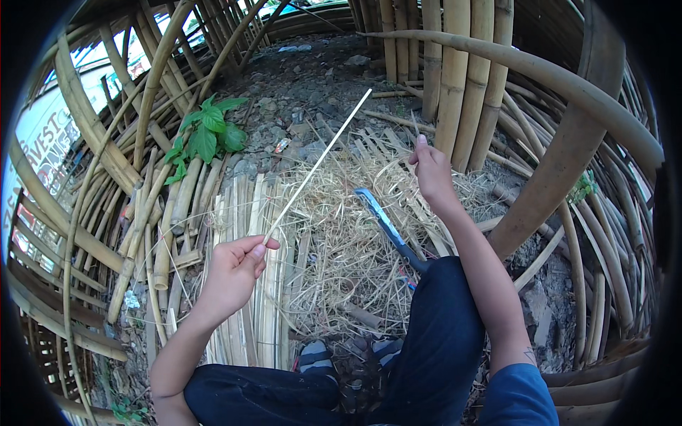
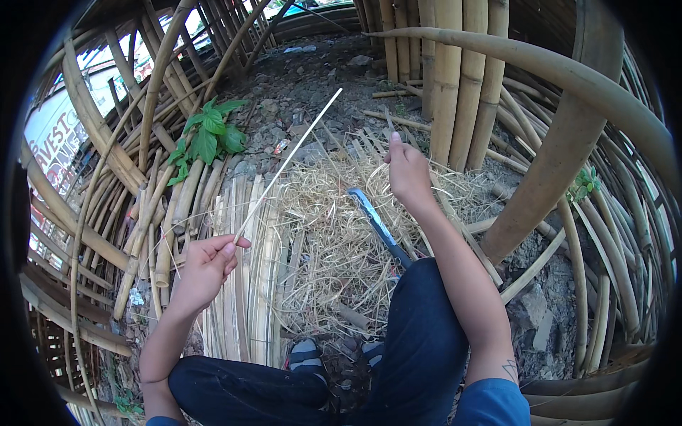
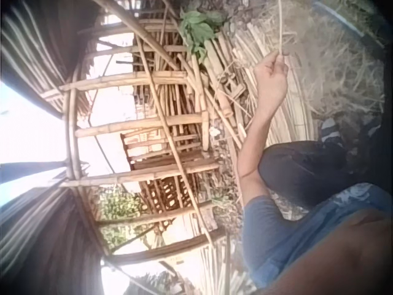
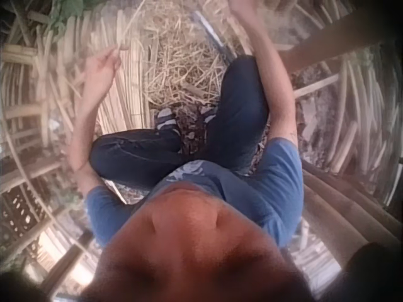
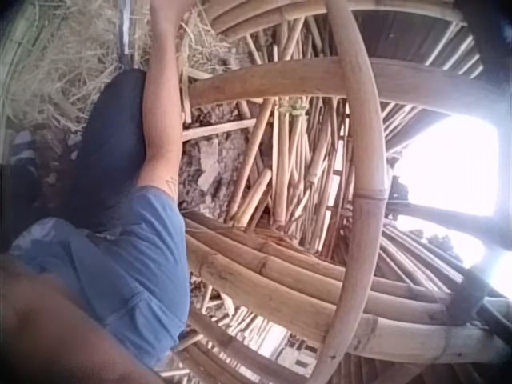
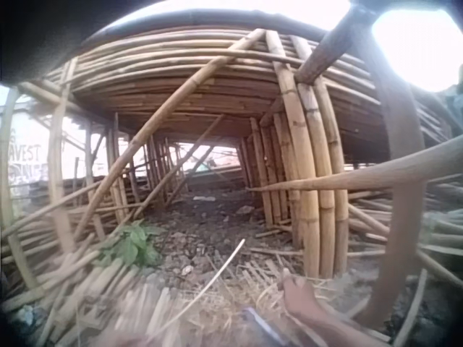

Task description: The person scrapes and whittles a thin bamboo strip using a knife blade, periodically bending the strip with both hands.

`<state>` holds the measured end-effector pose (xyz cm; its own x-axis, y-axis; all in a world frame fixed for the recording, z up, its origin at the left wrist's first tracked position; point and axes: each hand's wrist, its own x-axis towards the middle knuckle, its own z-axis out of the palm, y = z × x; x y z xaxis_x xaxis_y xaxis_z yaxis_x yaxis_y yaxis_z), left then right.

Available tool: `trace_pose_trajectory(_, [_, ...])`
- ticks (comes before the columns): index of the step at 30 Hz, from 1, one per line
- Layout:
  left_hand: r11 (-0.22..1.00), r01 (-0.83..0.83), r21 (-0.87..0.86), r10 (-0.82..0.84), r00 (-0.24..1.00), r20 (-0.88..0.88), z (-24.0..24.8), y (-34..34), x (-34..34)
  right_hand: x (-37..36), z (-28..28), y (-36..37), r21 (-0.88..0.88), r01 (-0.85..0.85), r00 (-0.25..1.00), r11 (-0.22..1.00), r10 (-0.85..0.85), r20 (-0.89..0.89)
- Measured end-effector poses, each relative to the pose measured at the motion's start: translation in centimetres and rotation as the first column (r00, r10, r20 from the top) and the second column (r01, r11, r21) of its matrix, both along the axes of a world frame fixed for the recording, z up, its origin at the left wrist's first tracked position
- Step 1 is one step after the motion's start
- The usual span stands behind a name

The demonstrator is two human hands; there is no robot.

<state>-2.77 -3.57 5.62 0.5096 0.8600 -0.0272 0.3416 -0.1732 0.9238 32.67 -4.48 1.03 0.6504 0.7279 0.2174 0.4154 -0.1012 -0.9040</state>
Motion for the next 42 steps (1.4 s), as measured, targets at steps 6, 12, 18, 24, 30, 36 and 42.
trace_pose_trajectory(6, [0.998,0.061,0.022,-0.061,0.998,0.016,-0.6,0.7,0.3,-6.0,3.0,-1.9,0.237,-0.562,0.747,0.793,0.609,-0.267])
trace_pose_trajectory(12, [0.994,0.102,-0.04,-0.102,0.995,-0.01,0.5,-0.2,1.6,-9.5,2.8,-3.1,0.031,-0.868,0.478,0.496,0.849,-0.225])
trace_pose_trajectory(18, [0.976,0.217,-0.033,-0.218,0.975,-0.034,1.1,-1.2,1.6,-8.7,2.6,-2.9,0.01,-0.943,0.302,0.334,0.866,-0.398])
trace_pose_trajectory(24, [0.977,0.189,-0.102,-0.187,0.982,0.025,1.6,-1.4,1.7,-8.2,3.4,-3.4,0.028,-0.925,0.33,0.379,0.837,-0.436])
trace_pose_trajectory(30, [0.97,0.222,-0.096,-0.228,0.972,-0.054,1.3,-1.4,1.7,-12.2,2.6,-3.9,0.029,-0.978,0.172,0.204,0.884,-0.434])
trace_pose_trajectory(36, [0.967,0.178,-0.181,-0.177,0.984,0.021,1.8,-1.8,2.2,-11.7,2.5,-3.9,0.03,-0.959,0.242,0.282,0.869,-0.431])
trace_pose_trajectory(42, [0.948,0.242,-0.208,-0.235,0.97,0.06,1.8,-1.4,1.9,-11.8,2.8,-4.1,-0.005,-0.938,0.325,0.347,0.872,-0.365])
